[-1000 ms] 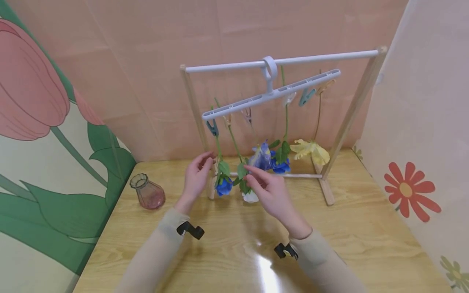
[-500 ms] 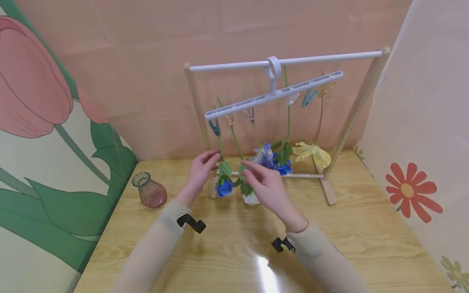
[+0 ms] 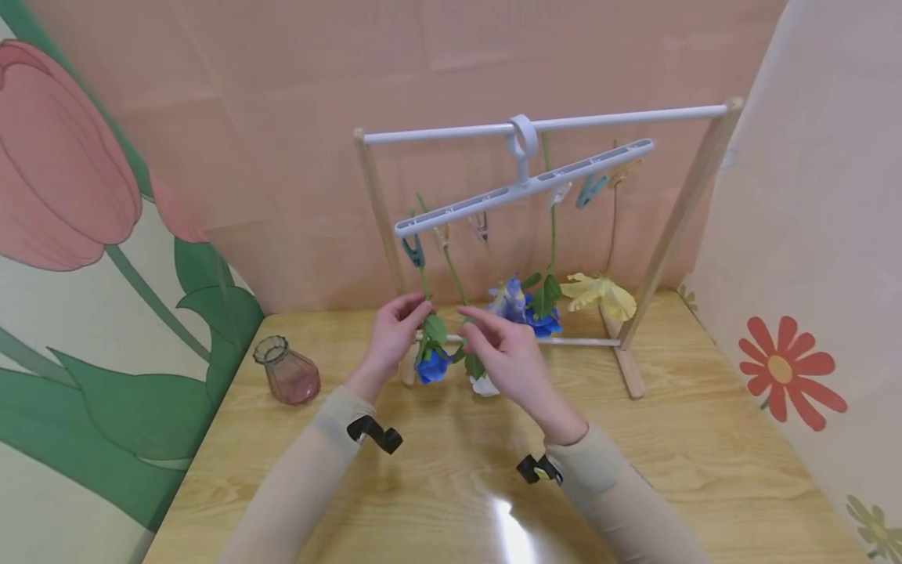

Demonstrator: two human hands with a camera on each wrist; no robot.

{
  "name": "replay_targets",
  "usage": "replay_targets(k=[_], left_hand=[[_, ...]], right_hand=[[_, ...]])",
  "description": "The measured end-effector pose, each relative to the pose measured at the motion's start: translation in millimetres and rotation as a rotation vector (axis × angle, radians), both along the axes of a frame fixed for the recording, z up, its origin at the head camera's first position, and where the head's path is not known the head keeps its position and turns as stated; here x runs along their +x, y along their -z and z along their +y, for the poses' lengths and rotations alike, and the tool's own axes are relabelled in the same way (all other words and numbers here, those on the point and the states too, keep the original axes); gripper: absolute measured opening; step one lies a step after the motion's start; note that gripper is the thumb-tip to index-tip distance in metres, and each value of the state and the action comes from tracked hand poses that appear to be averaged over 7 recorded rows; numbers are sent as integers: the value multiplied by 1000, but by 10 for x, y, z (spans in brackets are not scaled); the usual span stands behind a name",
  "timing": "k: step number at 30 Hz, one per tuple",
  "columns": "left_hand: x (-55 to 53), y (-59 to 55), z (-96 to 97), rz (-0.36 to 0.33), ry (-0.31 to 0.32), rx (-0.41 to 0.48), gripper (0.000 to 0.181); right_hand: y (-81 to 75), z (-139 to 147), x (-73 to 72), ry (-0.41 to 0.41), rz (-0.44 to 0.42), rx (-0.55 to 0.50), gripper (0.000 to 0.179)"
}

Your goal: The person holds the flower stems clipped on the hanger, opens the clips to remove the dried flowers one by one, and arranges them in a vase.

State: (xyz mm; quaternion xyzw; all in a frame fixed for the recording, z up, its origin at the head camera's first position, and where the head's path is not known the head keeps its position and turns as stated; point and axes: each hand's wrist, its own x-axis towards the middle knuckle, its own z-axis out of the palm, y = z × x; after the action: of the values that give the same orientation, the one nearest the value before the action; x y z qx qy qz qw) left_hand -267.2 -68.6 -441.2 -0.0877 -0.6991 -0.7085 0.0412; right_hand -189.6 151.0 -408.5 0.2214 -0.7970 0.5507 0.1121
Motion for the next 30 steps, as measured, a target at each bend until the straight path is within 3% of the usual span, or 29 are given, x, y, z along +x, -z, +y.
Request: replay_targets(k=[5, 10, 14, 20, 30], left_hand=[[40, 65, -59, -29, -45, 58, 25], [96, 52, -169, -17, -139, 86, 24], [144, -14, -292, 36, -207, 18, 22], [203, -104, -463, 141, -223, -70, 16], [221, -168, -586, 189, -264, -162, 14]], right_hand=[[-60, -23, -31, 2, 39, 21, 33], [-289, -91, -135, 13, 103, 89, 33], [-476, -241, -259, 13, 115, 126, 35], [-567, -530, -423, 23, 165, 95, 32], [-567, -780, -567, 220, 300, 41, 35]])
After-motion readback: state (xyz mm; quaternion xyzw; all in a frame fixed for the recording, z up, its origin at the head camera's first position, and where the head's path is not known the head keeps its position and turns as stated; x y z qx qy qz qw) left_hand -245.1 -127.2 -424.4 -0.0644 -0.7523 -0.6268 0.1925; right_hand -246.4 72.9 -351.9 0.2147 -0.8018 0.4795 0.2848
